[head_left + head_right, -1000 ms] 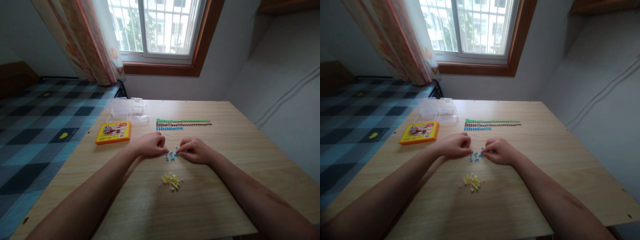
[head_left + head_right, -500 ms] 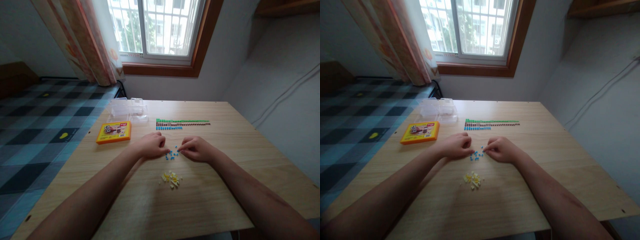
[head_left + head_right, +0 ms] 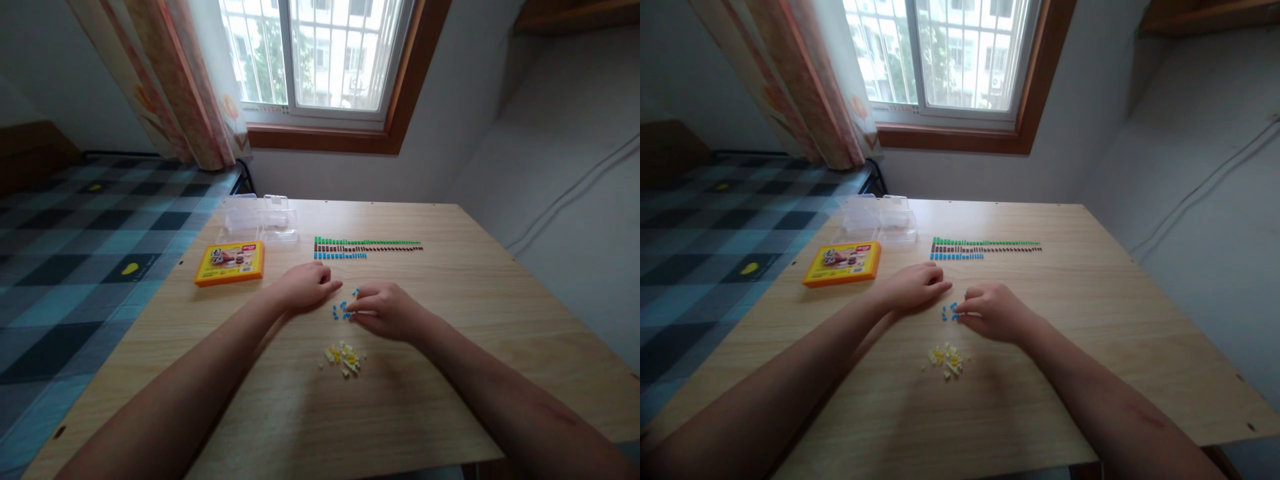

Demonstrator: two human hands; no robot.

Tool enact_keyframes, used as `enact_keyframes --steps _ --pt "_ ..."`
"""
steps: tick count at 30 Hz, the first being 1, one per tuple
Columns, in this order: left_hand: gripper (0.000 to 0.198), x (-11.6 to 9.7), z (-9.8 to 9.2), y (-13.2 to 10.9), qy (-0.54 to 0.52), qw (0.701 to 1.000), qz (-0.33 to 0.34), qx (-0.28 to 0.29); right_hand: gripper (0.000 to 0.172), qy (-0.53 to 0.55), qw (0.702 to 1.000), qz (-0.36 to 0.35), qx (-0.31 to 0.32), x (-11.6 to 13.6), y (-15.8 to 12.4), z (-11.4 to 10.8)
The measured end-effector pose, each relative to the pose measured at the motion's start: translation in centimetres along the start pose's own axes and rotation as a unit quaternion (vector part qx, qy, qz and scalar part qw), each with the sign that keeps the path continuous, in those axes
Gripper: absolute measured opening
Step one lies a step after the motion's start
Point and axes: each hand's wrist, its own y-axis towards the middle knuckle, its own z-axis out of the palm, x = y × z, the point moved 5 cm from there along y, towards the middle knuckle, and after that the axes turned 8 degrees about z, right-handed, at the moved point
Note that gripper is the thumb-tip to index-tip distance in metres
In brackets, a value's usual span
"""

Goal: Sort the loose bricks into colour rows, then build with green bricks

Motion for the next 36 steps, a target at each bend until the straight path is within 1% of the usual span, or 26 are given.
enact_keyframes --steps 4,8,12,15,18,20,22,26,30,36 --pt "0.047 -0.1 0.0 -0.1 -0.001 1.000 0.002 -0.002 0.015 -0.030 0.999 0.005 0.025 -0.1 0.3 0.4" --pt "0.046 -0.1 0.0 0.0 0.000 1.000 0.000 -0.002 0.017 -0.031 0.999 0.004 0.035 -0.2 0.4 0.4" --pt "0.044 -0.1 -0.1 0.0 -0.001 1.000 0.000 0.000 0.016 -0.020 1.000 0.020 -0.003 -0.9 0.2 -0.7" --pt "0.043 -0.1 -0.1 0.0 -0.007 1.000 0.007 -0.002 0.018 -0.018 0.998 0.053 -0.036 -2.2 -0.1 -1.8" --pt "0.042 0.0 0.0 0.0 -0.007 1.000 0.012 -0.002 0.019 -0.026 0.994 0.091 -0.049 -3.9 -0.3 -2.6" --pt "0.040 0.0 0.0 0.0 -0.004 1.000 0.015 -0.003 0.017 -0.026 0.993 0.105 -0.039 -4.8 -0.3 -2.7" --pt "0.039 0.0 0.0 -0.1 -0.003 1.000 0.018 -0.005 0.014 -0.015 0.993 0.114 -0.015 -5.1 -0.3 -2.5" --pt "0.037 -0.1 -0.1 -0.1 -0.003 1.000 0.018 -0.002 0.010 0.017 0.992 0.123 0.021 -4.7 -0.3 -2.1" --pt "0.035 -0.2 -0.1 -0.1 -0.001 1.000 0.017 0.000 0.008 0.035 0.991 0.122 0.032 -4.1 -0.2 -1.9" --pt "0.034 0.0 0.0 -0.1 -0.003 1.000 0.022 -0.007 0.008 0.029 0.991 0.131 0.023 -4.5 -0.1 -1.8"
